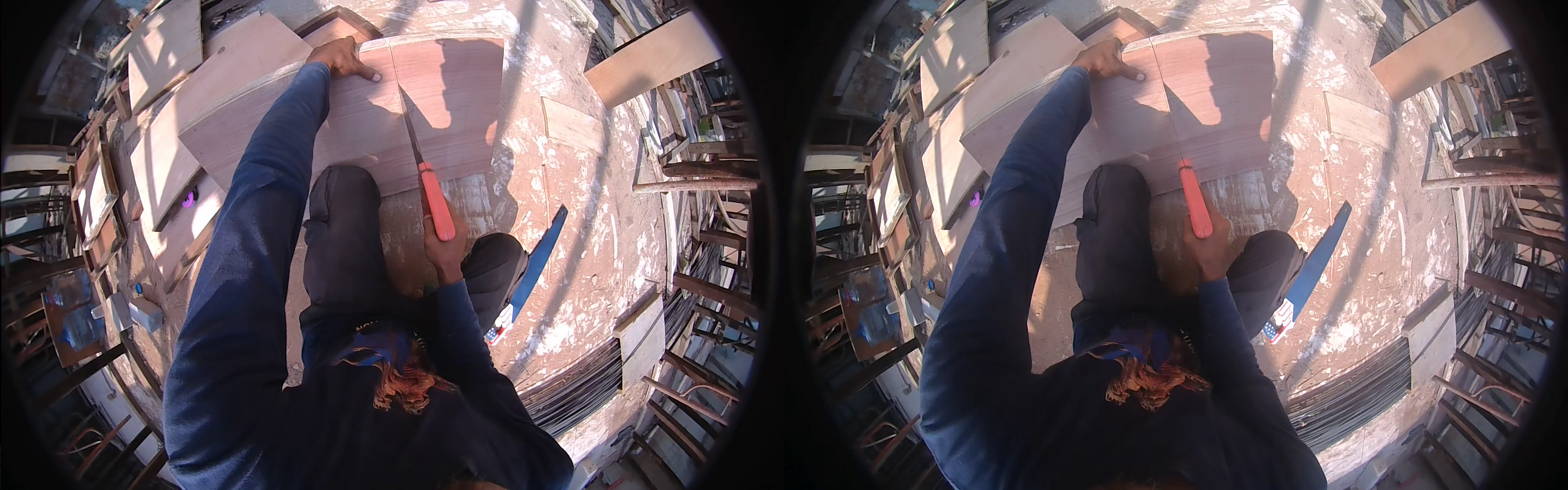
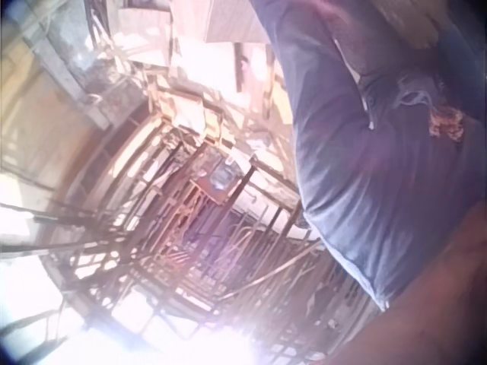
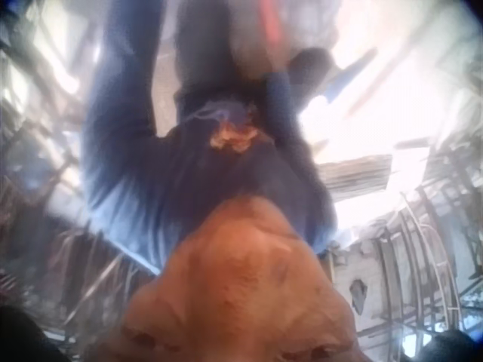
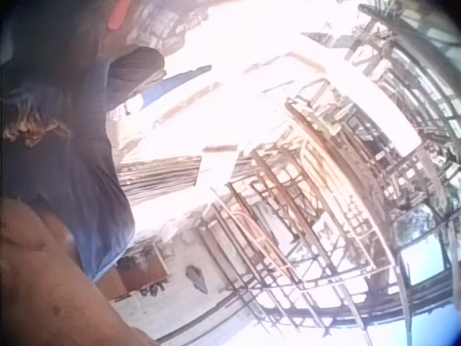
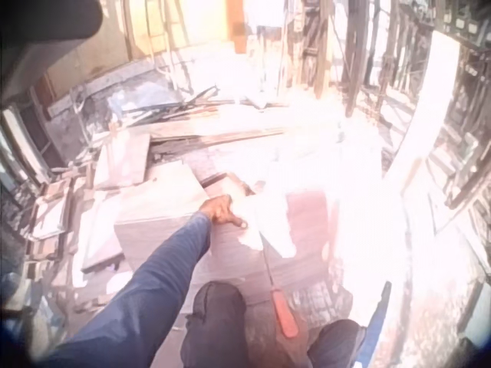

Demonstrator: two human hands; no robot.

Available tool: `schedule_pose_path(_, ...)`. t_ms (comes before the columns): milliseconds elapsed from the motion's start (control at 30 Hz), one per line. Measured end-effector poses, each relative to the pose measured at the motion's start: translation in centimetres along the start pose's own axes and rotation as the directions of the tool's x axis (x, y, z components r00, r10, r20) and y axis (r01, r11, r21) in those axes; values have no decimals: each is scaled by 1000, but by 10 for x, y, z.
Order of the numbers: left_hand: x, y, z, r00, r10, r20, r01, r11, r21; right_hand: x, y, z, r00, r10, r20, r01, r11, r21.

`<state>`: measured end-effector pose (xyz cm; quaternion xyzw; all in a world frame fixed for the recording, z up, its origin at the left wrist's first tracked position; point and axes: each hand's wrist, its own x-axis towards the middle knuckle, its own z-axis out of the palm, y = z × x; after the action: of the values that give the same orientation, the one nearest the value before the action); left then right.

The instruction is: The person saws a wooden board by hand using a hand saw while kneeling on a tiled floor.

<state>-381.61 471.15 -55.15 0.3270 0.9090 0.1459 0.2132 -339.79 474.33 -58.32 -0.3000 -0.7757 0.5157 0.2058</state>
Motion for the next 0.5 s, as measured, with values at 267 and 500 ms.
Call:
schedule_pose_path(267, 38, -29, 0, 995, -22, 100, 23, 1000, -10, -79, 13, -41, 998, -54, 20, 55, 998, -32)
schedule_pose_path(500, 76, -49, -10, 981, 83, 176, -78, 996, -35, 107, 13, 38, 996, -5, 88, 8, 999, -44)
